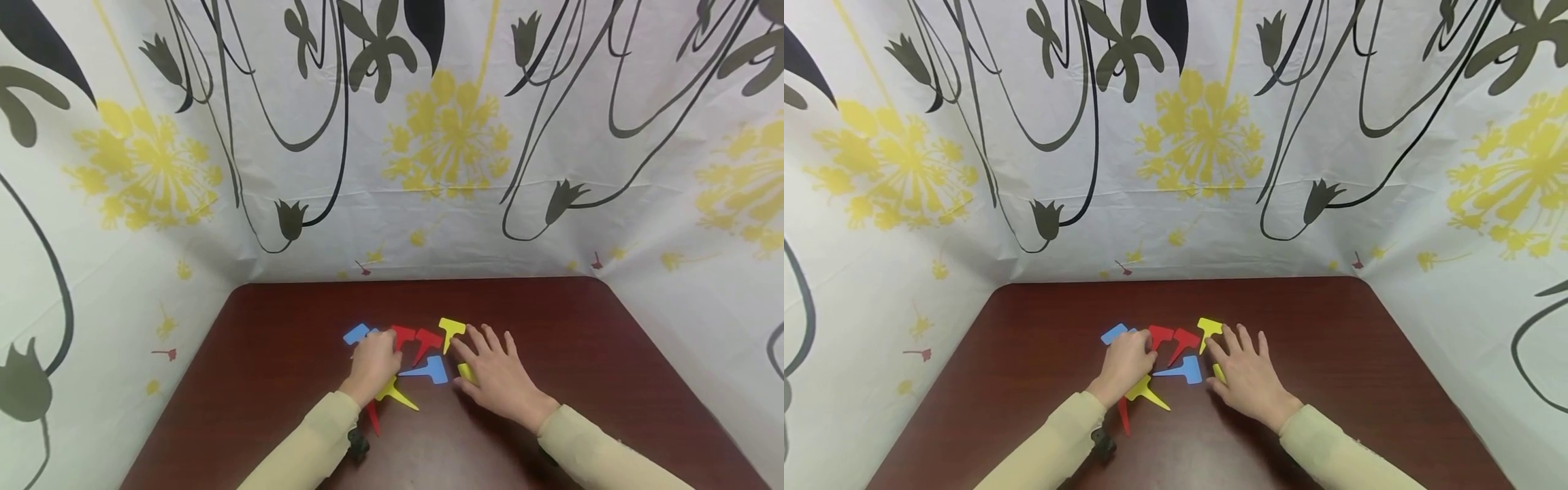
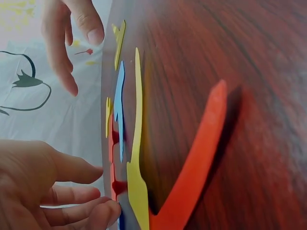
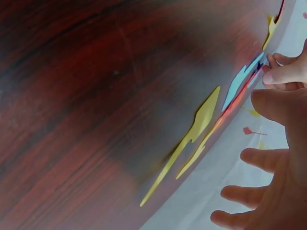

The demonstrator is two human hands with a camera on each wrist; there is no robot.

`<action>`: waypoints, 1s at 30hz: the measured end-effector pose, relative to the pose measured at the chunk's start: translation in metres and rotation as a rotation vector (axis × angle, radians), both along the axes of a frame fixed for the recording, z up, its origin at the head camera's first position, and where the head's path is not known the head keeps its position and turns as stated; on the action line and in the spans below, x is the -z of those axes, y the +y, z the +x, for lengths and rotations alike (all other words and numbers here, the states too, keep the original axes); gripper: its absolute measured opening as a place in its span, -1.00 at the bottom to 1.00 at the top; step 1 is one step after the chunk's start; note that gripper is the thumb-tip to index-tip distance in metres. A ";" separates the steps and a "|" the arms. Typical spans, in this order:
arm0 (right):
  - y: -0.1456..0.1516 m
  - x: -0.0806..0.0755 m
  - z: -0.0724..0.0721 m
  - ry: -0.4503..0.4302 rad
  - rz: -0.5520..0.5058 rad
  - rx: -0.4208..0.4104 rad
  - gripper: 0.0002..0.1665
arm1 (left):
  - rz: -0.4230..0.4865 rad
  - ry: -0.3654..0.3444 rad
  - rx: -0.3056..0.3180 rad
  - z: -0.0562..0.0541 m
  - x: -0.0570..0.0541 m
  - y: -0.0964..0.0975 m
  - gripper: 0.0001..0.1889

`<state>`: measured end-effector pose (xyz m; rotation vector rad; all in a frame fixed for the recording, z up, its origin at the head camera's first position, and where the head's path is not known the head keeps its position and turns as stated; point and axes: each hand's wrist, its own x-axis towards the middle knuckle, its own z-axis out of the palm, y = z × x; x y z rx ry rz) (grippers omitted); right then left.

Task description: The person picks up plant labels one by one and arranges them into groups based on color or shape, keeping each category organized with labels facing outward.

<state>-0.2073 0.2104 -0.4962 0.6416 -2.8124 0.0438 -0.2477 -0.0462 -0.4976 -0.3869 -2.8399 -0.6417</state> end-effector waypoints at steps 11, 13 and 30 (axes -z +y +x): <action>-0.004 0.003 -0.010 -0.005 -0.021 -0.013 -0.20 | 0.047 -0.072 -0.044 -0.005 0.005 0.006 -0.81; -0.005 0.003 -0.011 -0.006 -0.024 -0.017 -0.21 | 0.047 -0.074 -0.051 -0.007 0.006 0.007 -0.82; -0.011 0.007 -0.020 -0.012 -0.026 -0.057 -0.35 | 0.083 -0.115 -0.099 -0.018 0.006 0.011 -0.65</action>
